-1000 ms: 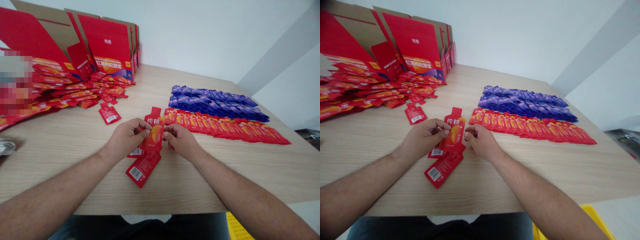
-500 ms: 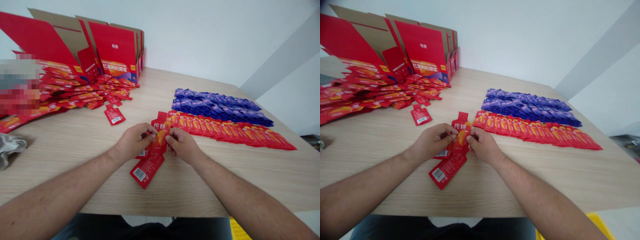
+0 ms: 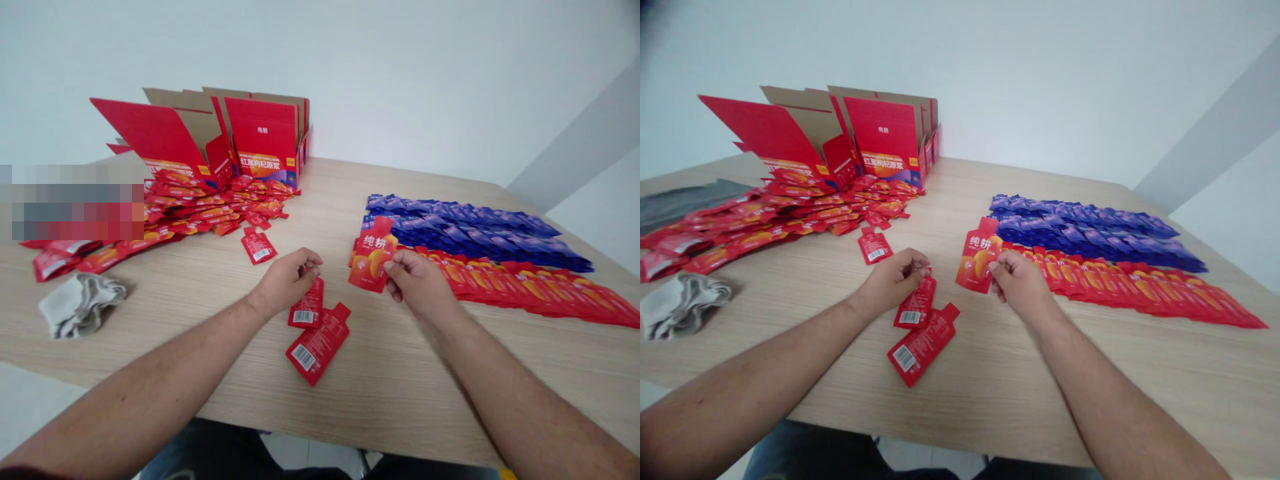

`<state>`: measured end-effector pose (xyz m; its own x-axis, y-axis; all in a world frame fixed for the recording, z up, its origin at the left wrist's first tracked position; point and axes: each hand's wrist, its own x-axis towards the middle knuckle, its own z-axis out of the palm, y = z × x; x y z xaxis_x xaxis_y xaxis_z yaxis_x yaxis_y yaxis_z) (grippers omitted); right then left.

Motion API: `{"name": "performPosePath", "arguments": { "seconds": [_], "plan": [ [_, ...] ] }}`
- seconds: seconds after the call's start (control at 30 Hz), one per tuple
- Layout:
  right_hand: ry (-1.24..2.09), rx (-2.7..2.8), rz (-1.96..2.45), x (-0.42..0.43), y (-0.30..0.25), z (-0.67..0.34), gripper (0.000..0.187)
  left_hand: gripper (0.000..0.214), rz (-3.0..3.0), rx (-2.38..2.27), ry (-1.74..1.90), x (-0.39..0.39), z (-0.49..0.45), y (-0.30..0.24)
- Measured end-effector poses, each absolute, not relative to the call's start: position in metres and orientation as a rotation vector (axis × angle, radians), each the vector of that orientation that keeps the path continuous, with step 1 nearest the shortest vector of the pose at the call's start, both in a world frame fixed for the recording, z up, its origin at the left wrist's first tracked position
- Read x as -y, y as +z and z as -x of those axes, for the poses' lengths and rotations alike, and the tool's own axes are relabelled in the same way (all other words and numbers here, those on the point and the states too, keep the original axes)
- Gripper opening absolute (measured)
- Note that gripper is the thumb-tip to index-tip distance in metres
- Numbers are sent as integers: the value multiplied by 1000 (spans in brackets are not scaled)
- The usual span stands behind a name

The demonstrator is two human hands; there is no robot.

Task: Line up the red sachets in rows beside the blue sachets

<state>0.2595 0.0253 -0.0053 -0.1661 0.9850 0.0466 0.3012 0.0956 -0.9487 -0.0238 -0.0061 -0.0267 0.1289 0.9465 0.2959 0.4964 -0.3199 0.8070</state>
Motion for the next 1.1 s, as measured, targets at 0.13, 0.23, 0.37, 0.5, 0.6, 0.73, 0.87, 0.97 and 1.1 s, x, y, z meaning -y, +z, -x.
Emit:
{"name": "performPosePath", "arguments": {
  "seconds": [0.13, 0.23, 0.37, 0.5, 0.6, 0.73, 0.87, 0.97, 1.1],
  "plan": [
    [999, 1423, 1294, -45, 20, -292, 40, 19, -1882, -1408, 1112, 4, 24, -26],
    [940, 1377, 1366, -56, 38, -307, 38, 20, -1874, -1421, 1110, 2, 25, -26],
    [930, 1463, 1567, -67, 43, -304, 32, 23, -1865, -1433, 1058, -1, 26, -28],
    [1019, 1490, 1698, -77, 32, -287, 28, 23, -1879, -1417, 1060, -3, 27, -30],
    [1057, 1489, 1719, -86, 23, -276, 29, 22, -1869, -1426, 1058, -4, 27, -30],
    [1078, 1510, 1757, -94, 15, -271, 30, 21, -1846, -1427, 1054, -6, 26, -30],
    [1050, 1540, 1829, -96, 11, -272, 28, 20, -1869, -1416, 1056, -8, 26, -32],
    [998, 1558, 1878, -97, 9, -274, 26, 20, -1877, -1413, 1036, -8, 26, -32],
    [940, 1582, 1926, -100, 5, -277, 26, 21, -1862, -1421, 1016, -8, 25, -31]
  ]
}}
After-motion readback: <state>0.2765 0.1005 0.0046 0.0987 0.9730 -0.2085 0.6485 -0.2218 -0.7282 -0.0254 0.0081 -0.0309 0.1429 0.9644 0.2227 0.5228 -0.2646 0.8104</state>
